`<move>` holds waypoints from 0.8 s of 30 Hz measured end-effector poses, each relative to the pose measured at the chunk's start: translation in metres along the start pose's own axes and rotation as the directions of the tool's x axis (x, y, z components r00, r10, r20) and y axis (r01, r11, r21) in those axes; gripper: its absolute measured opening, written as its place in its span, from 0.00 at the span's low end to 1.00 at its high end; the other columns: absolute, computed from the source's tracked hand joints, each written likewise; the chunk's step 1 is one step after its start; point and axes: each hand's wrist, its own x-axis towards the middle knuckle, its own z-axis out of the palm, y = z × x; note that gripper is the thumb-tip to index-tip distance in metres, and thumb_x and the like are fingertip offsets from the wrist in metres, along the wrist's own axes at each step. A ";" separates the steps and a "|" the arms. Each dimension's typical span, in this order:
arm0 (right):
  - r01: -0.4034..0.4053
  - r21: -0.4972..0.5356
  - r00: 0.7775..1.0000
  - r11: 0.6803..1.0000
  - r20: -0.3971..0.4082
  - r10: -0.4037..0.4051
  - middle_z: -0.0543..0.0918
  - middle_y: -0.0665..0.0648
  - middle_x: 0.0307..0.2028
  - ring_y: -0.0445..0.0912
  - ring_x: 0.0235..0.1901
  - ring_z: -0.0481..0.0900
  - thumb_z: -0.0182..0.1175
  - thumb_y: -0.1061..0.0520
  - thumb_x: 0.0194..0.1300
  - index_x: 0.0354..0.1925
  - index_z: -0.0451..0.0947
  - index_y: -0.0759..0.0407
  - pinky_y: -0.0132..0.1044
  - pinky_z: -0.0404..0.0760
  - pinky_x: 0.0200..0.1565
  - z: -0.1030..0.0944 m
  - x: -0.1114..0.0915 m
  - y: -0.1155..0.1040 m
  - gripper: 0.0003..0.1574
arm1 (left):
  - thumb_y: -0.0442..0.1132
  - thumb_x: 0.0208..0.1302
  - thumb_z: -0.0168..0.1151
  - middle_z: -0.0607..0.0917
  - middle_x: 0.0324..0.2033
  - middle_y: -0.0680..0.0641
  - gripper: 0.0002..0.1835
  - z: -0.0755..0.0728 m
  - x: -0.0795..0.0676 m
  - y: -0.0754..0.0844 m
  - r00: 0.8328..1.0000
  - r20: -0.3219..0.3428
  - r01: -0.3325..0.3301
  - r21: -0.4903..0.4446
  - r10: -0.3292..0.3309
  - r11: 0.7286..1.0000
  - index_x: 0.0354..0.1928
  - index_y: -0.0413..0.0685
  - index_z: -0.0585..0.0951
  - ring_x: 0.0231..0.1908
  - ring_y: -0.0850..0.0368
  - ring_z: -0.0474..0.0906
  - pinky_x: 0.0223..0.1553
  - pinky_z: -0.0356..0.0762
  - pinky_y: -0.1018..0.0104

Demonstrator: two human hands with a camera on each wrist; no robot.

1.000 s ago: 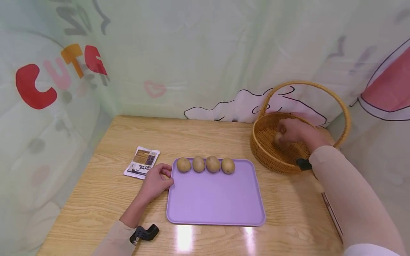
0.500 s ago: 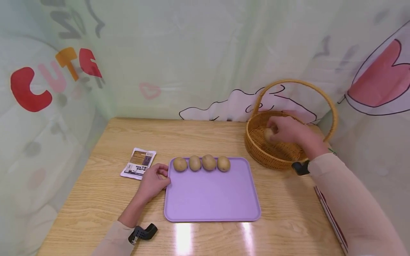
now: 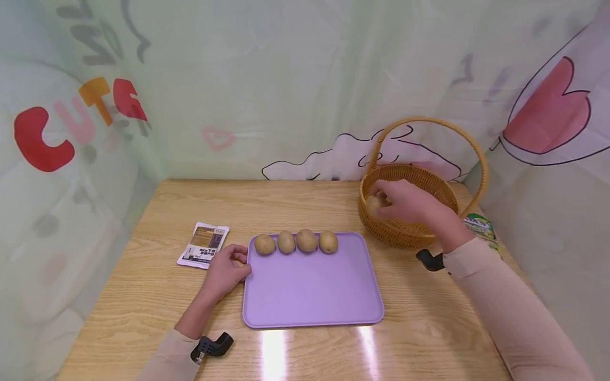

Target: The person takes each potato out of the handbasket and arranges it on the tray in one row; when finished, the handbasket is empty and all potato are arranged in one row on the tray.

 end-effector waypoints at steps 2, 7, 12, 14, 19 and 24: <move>0.004 0.021 1.000 1.000 0.006 -0.004 0.80 0.56 0.43 0.47 0.34 0.74 0.67 0.54 0.61 0.56 0.73 0.62 0.42 0.76 0.37 0.005 0.000 -0.006 0.27 | 0.27 0.41 0.65 0.80 0.28 0.48 0.21 0.000 -0.001 -0.001 1.000 0.001 0.004 -0.010 -0.004 1.000 0.43 0.40 0.80 0.19 0.59 0.75 0.20 0.80 0.65; 0.013 0.050 1.000 0.999 0.003 -0.013 0.80 0.55 0.41 0.48 0.35 0.75 0.67 0.55 0.61 0.54 0.75 0.60 0.41 0.76 0.38 0.022 0.002 -0.017 0.25 | 0.27 0.41 0.64 0.80 0.28 0.47 0.20 -0.001 -0.002 -0.001 1.000 0.001 -0.002 -0.024 0.002 1.000 0.43 0.38 0.80 0.19 0.59 0.75 0.20 0.80 0.65; 0.040 0.056 0.999 0.998 -0.001 -0.040 0.80 0.54 0.39 0.48 0.36 0.75 0.67 0.56 0.60 0.53 0.76 0.60 0.41 0.77 0.38 0.039 0.004 -0.020 0.23 | 0.27 0.41 0.64 0.80 0.28 0.47 0.20 -0.001 -0.002 -0.001 1.000 -0.002 -0.003 -0.017 0.002 1.000 0.43 0.39 0.80 0.19 0.60 0.75 0.20 0.79 0.66; 0.050 0.067 0.999 0.996 0.000 -0.050 0.80 0.53 0.38 0.49 0.36 0.76 0.67 0.56 0.60 0.53 0.75 0.61 0.41 0.76 0.38 0.044 0.005 -0.020 0.24 | 0.27 0.41 0.64 0.80 0.28 0.47 0.20 -0.001 -0.002 -0.002 1.000 -0.002 0.001 -0.016 -0.001 1.000 0.43 0.39 0.80 0.19 0.60 0.75 0.20 0.79 0.66; 0.064 0.090 0.998 0.994 0.009 -0.065 0.79 0.51 0.35 0.46 0.34 0.75 0.67 0.56 0.61 0.53 0.75 0.62 0.40 0.76 0.36 0.054 0.006 -0.023 0.24 | 0.28 0.41 0.64 0.80 0.28 0.48 0.20 -0.001 -0.001 -0.002 1.000 0.000 0.000 -0.011 0.000 1.000 0.43 0.40 0.81 0.19 0.60 0.75 0.20 0.80 0.65; 0.052 0.121 0.997 0.991 0.047 -0.058 0.79 0.51 0.33 0.44 0.33 0.75 0.66 0.56 0.61 0.53 0.75 0.62 0.38 0.77 0.34 0.066 0.008 -0.027 0.23 | 0.28 0.41 0.65 0.80 0.28 0.49 0.21 -0.001 0.001 -0.002 1.000 0.002 -0.009 0.001 0.009 1.000 0.43 0.41 0.81 0.19 0.60 0.75 0.19 0.79 0.66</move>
